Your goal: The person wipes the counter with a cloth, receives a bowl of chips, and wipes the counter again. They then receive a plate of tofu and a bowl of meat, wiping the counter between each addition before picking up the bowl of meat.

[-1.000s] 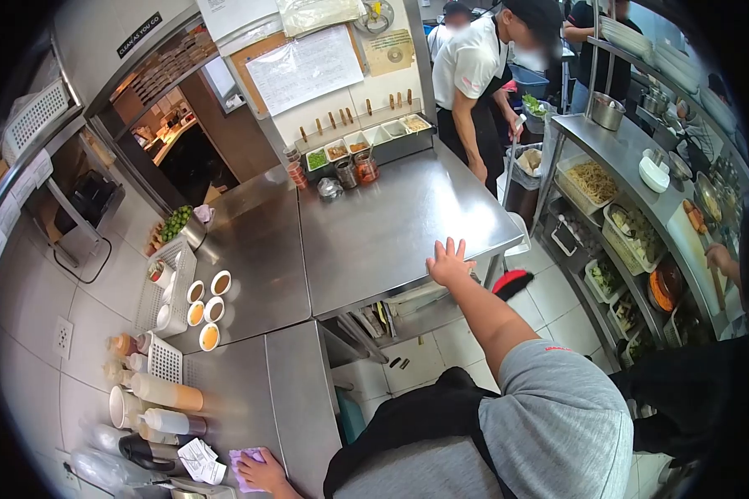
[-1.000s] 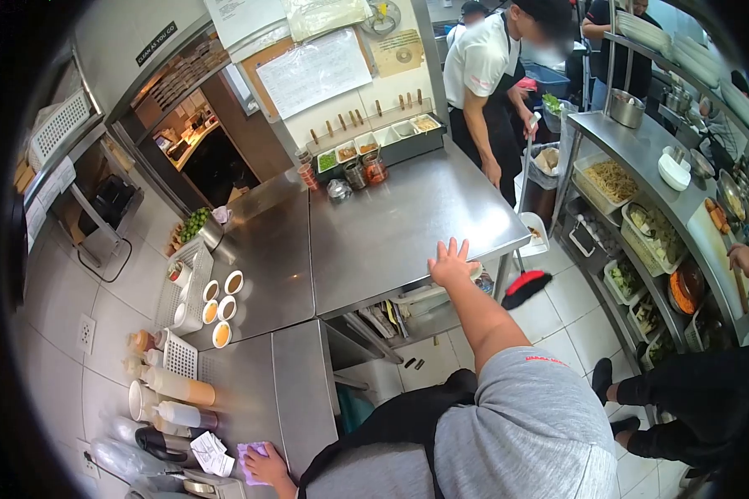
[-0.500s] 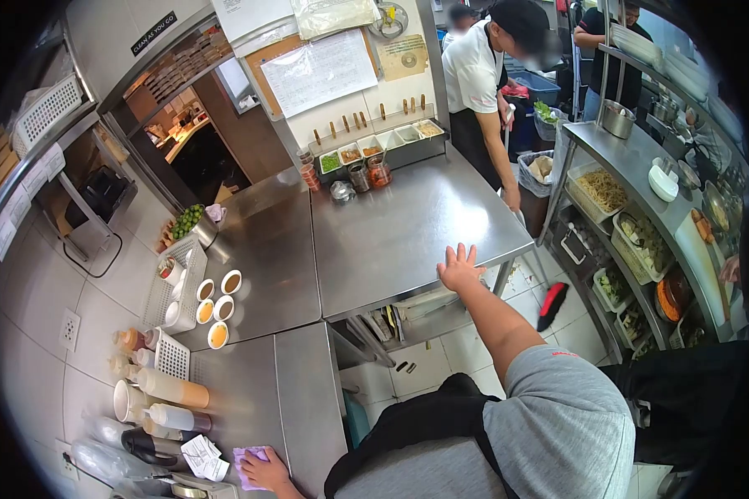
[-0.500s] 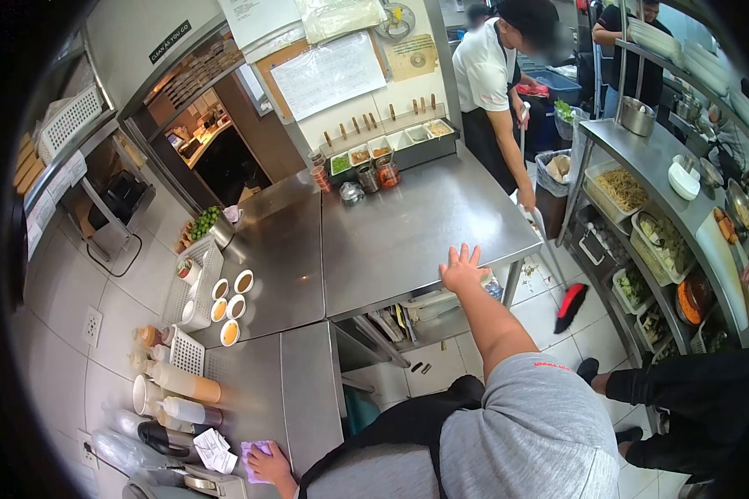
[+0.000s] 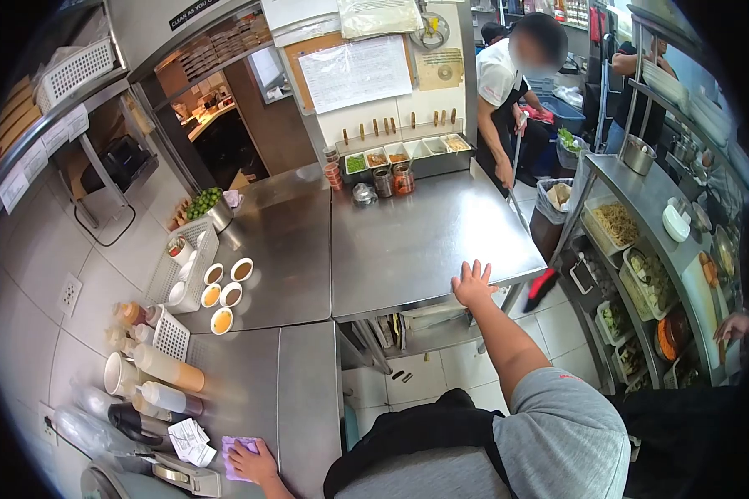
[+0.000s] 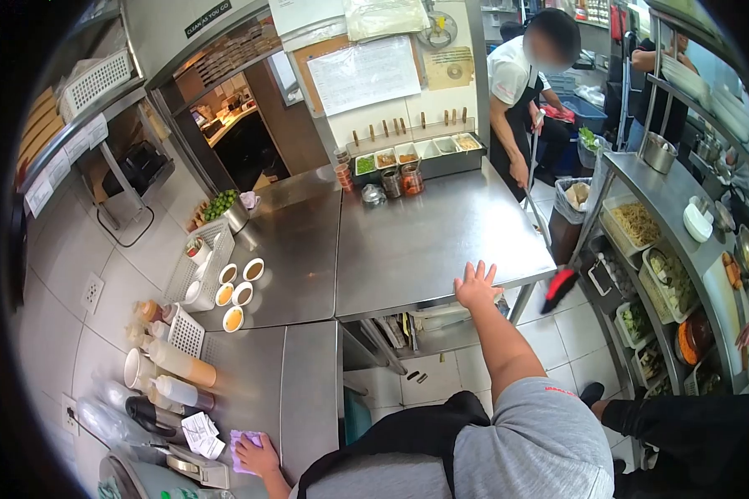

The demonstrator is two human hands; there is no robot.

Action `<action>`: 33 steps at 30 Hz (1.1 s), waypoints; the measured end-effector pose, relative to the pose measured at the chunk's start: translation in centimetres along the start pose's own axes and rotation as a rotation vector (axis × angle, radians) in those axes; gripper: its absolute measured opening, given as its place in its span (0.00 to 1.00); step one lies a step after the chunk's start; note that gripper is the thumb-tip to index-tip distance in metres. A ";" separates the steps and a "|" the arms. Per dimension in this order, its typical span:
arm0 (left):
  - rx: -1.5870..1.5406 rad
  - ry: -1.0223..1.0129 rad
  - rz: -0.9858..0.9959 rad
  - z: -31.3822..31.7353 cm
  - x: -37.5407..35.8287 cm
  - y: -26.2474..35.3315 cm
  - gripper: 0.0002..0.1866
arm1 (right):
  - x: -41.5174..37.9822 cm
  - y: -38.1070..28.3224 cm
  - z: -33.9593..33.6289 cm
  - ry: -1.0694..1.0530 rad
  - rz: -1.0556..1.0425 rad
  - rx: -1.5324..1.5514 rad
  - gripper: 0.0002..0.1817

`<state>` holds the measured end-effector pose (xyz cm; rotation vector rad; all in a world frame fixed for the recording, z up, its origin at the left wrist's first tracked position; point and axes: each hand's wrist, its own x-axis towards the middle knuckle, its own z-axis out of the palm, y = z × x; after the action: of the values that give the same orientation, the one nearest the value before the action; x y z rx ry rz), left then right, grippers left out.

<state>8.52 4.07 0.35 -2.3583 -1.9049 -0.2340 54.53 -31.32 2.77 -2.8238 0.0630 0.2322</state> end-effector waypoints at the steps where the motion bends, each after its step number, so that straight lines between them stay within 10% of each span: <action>1: 0.007 0.030 0.005 0.4 0.0 -0.1 0.34 | 0.0 0.0 0.0 0.004 -0.001 -0.002 0.31; 33: -0.052 0.005 0.008 -0.5 -0.1 0.2 0.35 | 0.1 0.1 0.3 0.027 -0.033 0.007 0.31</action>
<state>8.65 3.81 0.85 -2.3957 -1.9092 -0.2923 54.61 -31.29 2.45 -2.8192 0.0224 0.1855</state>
